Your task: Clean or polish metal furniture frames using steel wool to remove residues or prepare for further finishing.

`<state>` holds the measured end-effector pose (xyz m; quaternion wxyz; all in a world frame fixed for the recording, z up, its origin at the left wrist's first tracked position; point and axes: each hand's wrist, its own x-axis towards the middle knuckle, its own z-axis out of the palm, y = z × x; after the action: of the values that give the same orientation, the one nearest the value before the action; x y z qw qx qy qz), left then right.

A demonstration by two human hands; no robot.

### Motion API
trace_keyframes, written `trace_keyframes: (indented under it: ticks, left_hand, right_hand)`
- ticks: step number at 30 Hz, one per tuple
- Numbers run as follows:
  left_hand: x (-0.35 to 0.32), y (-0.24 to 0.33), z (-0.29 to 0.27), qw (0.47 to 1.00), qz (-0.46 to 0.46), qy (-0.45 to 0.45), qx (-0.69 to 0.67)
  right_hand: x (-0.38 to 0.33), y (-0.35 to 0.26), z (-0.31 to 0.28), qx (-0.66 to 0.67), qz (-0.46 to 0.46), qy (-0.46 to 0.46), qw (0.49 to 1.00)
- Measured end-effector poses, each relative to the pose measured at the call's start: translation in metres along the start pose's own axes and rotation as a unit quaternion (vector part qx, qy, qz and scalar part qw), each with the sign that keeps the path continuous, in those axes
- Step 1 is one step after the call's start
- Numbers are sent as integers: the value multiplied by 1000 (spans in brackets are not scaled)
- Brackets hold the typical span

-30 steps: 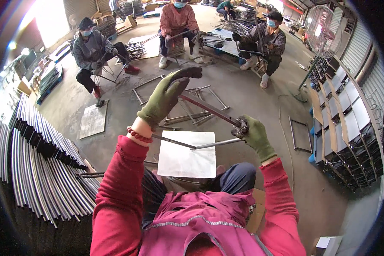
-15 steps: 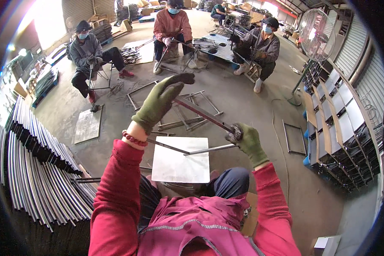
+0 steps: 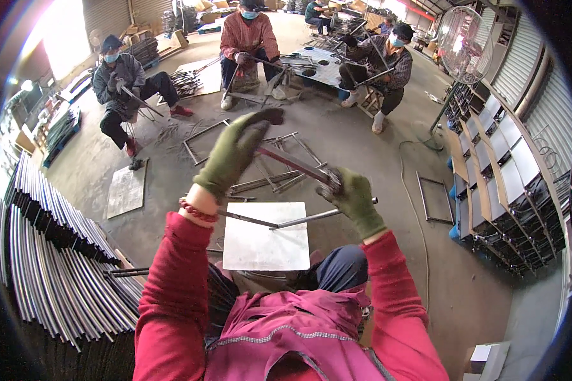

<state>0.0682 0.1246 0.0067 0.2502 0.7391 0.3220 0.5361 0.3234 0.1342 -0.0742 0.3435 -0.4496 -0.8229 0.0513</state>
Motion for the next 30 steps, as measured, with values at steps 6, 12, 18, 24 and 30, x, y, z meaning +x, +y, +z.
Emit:
trace_keyframes:
  ticks: [6,12,18,24,30]
  left_hand:
    - [0,3,8,1000,-11,9,-20]
    - [13,-4,44,996,23,27,87]
    - [1,-22,-13,995,33,96,-6]
    - [3,-2,36,995,48,17,86]
    - [2,0,6,999,8,-9,52]
  right_hand:
    - [-3,12,6,-22,-20,48,998]
    - [50,-75,9,-8,-71,147,986]
    - [-12,27,16,-97,55,62,992]
    - [42,-77,2,79,-121,130,981]
    - [15,-27,0,11,-21,-1,1000]
